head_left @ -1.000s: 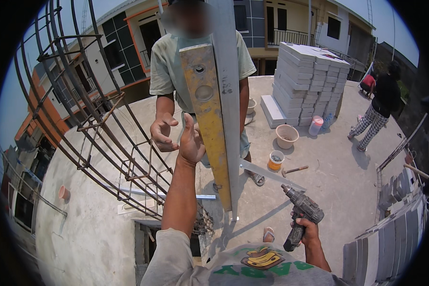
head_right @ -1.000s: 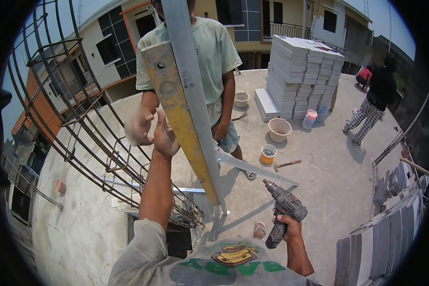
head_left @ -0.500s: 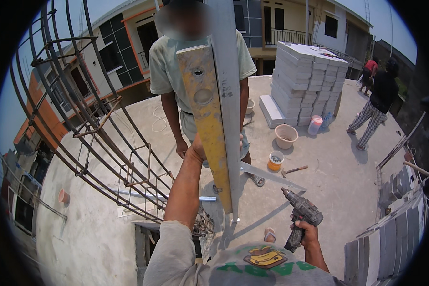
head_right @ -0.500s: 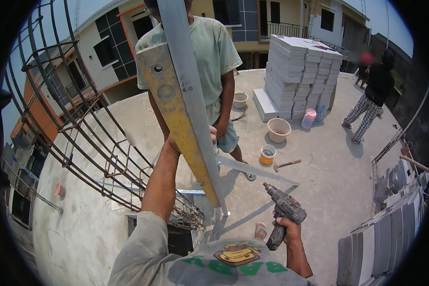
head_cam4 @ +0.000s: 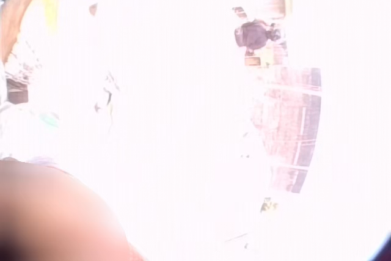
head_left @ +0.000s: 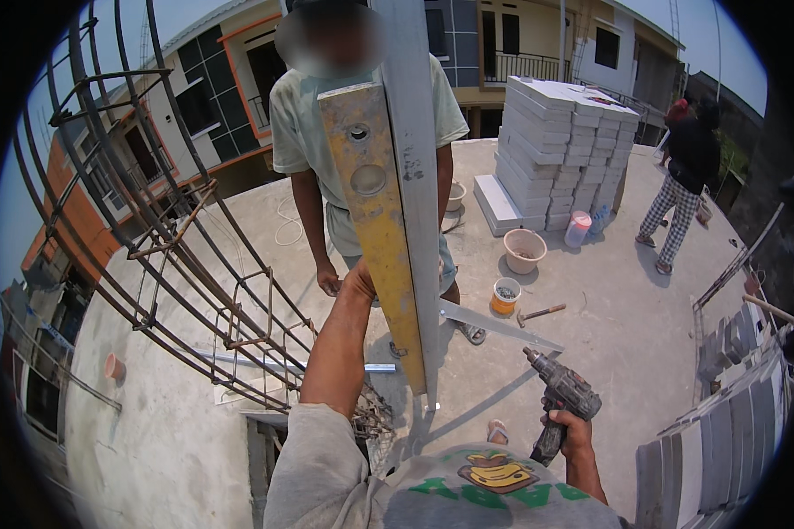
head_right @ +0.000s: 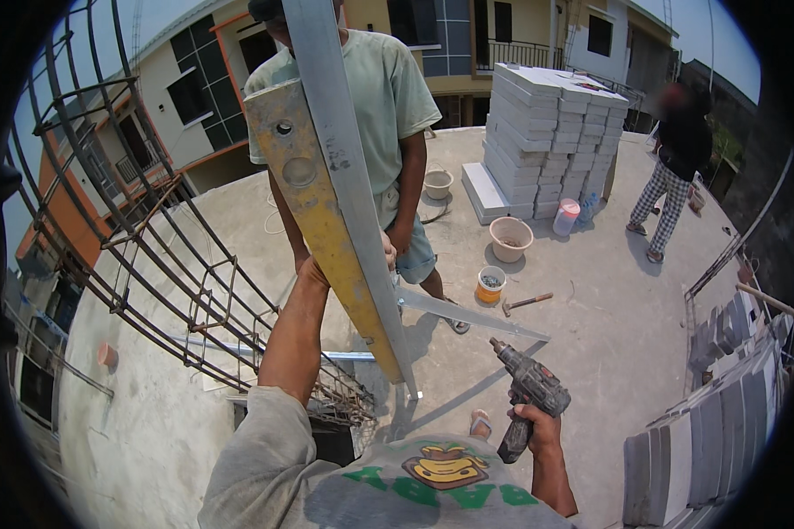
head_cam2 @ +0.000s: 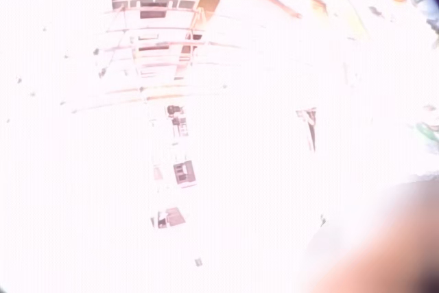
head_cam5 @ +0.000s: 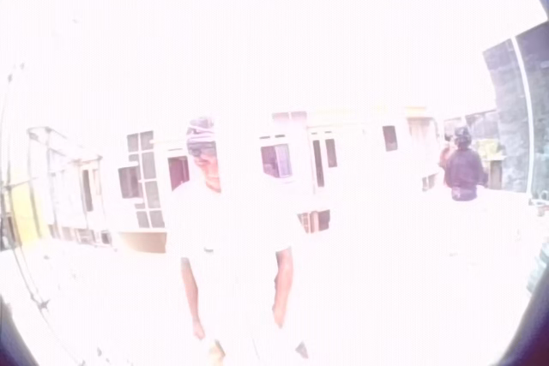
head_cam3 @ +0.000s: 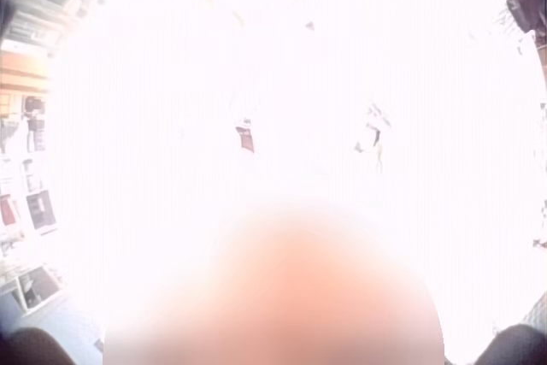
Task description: The person uses a cordless drill to fasten screws into a metal frame while another person holds a spirit level against it. The person repeatedly positions the drill, drives screws, and repositions the frame as needed.
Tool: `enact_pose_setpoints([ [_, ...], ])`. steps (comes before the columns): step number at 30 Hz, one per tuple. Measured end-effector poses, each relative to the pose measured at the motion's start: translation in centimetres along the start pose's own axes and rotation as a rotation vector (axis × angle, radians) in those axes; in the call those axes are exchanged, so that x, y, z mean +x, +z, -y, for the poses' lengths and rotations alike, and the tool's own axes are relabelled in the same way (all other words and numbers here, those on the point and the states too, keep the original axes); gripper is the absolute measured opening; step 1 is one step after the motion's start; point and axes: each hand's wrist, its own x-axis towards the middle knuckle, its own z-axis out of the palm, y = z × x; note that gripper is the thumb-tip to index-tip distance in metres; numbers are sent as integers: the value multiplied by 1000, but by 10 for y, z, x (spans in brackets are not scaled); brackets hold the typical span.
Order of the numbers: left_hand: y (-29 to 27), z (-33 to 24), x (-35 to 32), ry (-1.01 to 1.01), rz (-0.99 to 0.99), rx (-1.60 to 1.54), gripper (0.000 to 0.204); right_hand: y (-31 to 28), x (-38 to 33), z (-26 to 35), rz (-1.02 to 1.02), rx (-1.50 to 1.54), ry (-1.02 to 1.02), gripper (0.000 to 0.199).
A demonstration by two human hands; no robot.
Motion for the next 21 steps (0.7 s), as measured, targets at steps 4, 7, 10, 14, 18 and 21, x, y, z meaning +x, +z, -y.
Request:
enact_pose_setpoints([
  [4, -8, 5, 2, -88, -137, -91, 40, 2, -9, -3, -61, 55, -65, 69],
  [7, 3, 5, 0, -114, -140, -113, 44, 0, -11, -6, -52, 65, -43, 62],
  [10, 25, 3, -4, -88, -84, -184, 48, -5, -11, -8, -28, 36, 0, 66],
  [14, 41, 3, -4, -69, 8, -332, 50, -12, -9, -8, -19, -18, 49, 68],
  [18, 33, -3, -8, -128, -36, -181, 51, -15, -5, -4, -2, -27, 35, 76],
  [21, 26, -1, -6, -85, -98, 110, 49, -16, 2, 2, 21, -64, 42, 82],
])
